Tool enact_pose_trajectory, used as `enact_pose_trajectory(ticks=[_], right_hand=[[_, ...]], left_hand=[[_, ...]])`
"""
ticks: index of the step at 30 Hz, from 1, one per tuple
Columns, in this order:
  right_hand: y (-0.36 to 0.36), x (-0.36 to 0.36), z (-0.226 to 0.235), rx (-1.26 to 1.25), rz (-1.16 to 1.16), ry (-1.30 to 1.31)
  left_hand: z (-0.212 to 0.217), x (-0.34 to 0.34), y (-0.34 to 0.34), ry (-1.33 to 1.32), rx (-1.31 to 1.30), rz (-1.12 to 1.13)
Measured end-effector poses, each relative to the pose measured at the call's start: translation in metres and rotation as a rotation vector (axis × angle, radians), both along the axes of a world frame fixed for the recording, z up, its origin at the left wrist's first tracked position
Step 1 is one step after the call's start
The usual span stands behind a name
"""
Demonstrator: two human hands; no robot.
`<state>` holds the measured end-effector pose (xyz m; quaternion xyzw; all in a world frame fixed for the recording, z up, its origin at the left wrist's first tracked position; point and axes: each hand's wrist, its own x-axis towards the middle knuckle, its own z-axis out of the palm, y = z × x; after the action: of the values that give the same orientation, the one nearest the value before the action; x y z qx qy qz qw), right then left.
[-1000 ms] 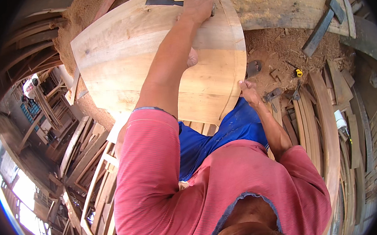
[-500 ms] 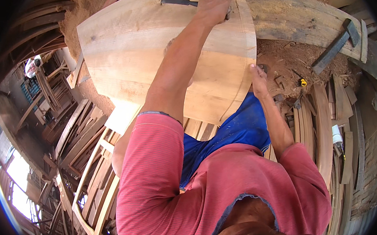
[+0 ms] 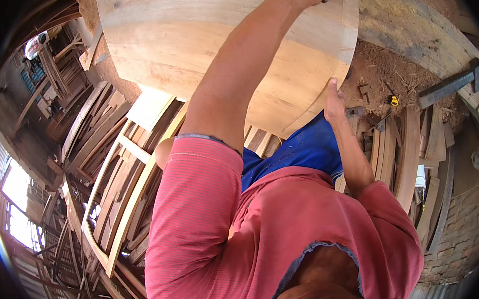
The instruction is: The person uses a chisel and mallet to carve a large curved wooden plank. They repeatedly strike the chisel to remove wood shavings, occasionally pause to wipe the surface, and later use a power sander to smooth the plank.
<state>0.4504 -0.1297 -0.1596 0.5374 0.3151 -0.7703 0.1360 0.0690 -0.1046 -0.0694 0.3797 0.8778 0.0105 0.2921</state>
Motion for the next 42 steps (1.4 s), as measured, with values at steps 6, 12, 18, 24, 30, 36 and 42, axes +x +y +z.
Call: enact_pose_trajectory(ticks=[6, 12, 18, 24, 30, 36, 42], right_hand=[[0.000, 0.005, 0.001, -0.055, -0.062, 0.025], [-0.003, 0.002, 0.005, 0.010, -0.104, 0.061], [-0.011, -0.003, 0.005, 0.114, -0.066, -0.049], [-0.014, -0.005, -0.005, 0.211, 0.057, -0.109], [-0.010, -0.024, 0.032, 0.119, -0.267, 0.043], [-0.056, 0.031, 0.029, 0.066, -0.387, 0.243], [-0.158, 0.111, 0.043, 0.139, -0.238, 0.076]], left_hand=[[-0.028, 0.004, -0.004, -0.025, 0.207, 0.204], [-0.009, -0.003, 0.002, -0.072, 0.067, 0.110], [0.004, -0.007, -0.005, 0.098, 0.021, -0.165], [0.015, -0.009, 0.003, 0.138, -0.037, -0.304], [0.015, -0.011, 0.015, 0.133, -0.107, -0.393], [0.011, -0.013, 0.018, 0.183, -0.190, -0.467], [0.012, -0.013, 0.007, 0.186, -0.031, -0.525]])
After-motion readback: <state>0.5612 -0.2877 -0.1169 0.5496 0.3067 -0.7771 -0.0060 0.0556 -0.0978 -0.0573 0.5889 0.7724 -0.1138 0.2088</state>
